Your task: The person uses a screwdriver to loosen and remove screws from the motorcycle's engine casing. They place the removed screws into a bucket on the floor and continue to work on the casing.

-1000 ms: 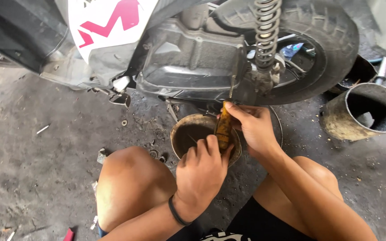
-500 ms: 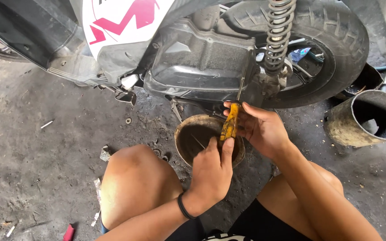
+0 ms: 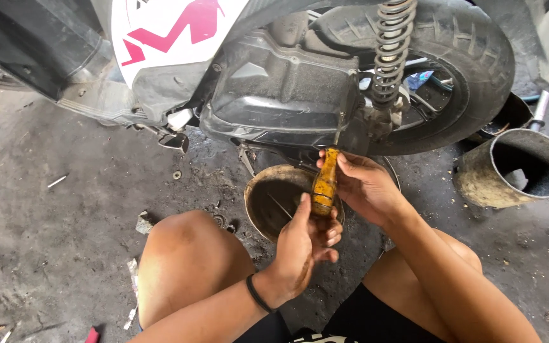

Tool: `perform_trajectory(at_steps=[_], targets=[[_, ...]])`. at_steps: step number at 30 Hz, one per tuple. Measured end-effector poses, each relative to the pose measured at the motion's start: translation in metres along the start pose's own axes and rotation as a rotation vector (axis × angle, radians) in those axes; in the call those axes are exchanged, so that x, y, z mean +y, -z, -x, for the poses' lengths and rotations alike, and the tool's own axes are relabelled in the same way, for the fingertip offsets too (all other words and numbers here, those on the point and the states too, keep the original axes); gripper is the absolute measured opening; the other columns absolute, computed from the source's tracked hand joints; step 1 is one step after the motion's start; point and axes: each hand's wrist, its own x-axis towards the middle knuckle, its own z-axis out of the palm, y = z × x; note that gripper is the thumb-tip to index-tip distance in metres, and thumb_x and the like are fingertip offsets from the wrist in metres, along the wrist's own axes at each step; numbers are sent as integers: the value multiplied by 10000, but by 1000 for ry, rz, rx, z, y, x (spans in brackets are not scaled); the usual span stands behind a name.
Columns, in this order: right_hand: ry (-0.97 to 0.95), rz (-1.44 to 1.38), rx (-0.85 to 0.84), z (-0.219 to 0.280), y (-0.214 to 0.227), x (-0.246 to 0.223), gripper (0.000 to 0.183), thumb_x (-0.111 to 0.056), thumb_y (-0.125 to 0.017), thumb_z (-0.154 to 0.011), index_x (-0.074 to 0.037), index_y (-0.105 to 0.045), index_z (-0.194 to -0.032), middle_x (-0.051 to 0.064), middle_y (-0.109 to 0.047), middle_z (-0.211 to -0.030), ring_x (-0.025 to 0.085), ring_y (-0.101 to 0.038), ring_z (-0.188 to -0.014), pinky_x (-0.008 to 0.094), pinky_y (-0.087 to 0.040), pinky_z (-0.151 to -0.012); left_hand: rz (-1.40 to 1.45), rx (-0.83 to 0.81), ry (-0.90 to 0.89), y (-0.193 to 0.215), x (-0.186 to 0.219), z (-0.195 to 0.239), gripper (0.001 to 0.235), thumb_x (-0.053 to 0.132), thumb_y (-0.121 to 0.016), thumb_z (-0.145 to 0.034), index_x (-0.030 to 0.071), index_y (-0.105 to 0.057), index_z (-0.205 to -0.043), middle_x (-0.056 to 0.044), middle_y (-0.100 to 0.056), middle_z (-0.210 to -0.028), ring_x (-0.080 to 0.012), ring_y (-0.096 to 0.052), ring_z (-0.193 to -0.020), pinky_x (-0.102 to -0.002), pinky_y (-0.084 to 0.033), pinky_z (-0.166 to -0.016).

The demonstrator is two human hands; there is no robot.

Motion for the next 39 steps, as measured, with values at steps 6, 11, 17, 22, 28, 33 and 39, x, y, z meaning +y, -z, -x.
perform_trajectory(at_steps=[6, 11, 17, 22, 28, 33, 39], targets=[[86, -40, 24, 2, -12, 1, 336, -137, -598, -982, 85, -655, -1227, 155, -695, -1117, 242, -666, -1099, 328, -516, -953, -1057, 437, -475, -29, 37, 32, 681, 646, -688, -768, 118, -526, -1167, -44, -769, -1108, -263, -767, -1026, -395, -553, -874], [89, 52, 116, 9, -25, -7, 133, -162, -643, -1007, -40, -692, -988, 50, -680, -880, 149, -640, -800, 263, -505, -753, -1611, 493, -1109, -14, 20, 25, 467, 449, -726, -908, 73, -567, -1134, -21, -702, -899, -214, -730, -762, -355, -526, -499], [98, 59, 65, 12, -28, -13, 183, -243, -669, -996, -66, -698, -958, 20, -666, -819, 134, -637, -757, 274, -521, -733, -1830, 604, -1438, -12, 17, 19, 308, 365, -654, -1028, 59, -638, -1058, -21, -758, -952, -190, -700, -680, -265, -535, -569], [-43, 57, 44, 22, -44, -25, 478, -368, -507, -985, -41, -641, -1308, 167, -711, -1307, 234, -647, -1263, 373, -490, -980, -1973, 679, -1445, -14, 21, 23, 424, 421, -541, -1074, 11, -646, -1102, -15, -705, -869, -185, -649, -640, -257, -524, -595], [1, -115, -27, 7, -28, -7, 393, -227, -580, -1005, 36, -642, -1290, 154, -709, -1186, 221, -668, -1102, 341, -527, -919, -1981, 751, -1342, -10, 18, 16, 489, 540, -540, -1056, 119, -456, -822, 22, -440, -545, -151, -512, -486, -305, -386, -394], [53, -93, 58, 2, -32, 3, 175, -263, -663, -997, -97, -716, -1018, 33, -702, -893, 138, -647, -791, 279, -516, -727, -1664, 566, -762, -10, 15, 11, 453, 495, -424, -1048, 51, -513, -1045, -150, -604, -513, -430, -614, -449, -516, -451, -409], [-40, -66, 15, 14, -41, -14, 381, -197, -524, -1003, 36, -653, -1276, 149, -691, -1353, 241, -652, -1260, 360, -513, -1001, -554, 373, -288, -22, 14, 9, 664, 522, -248, -1042, 47, -569, -707, -92, -614, -613, -188, -610, -580, -325, -586, -580]])
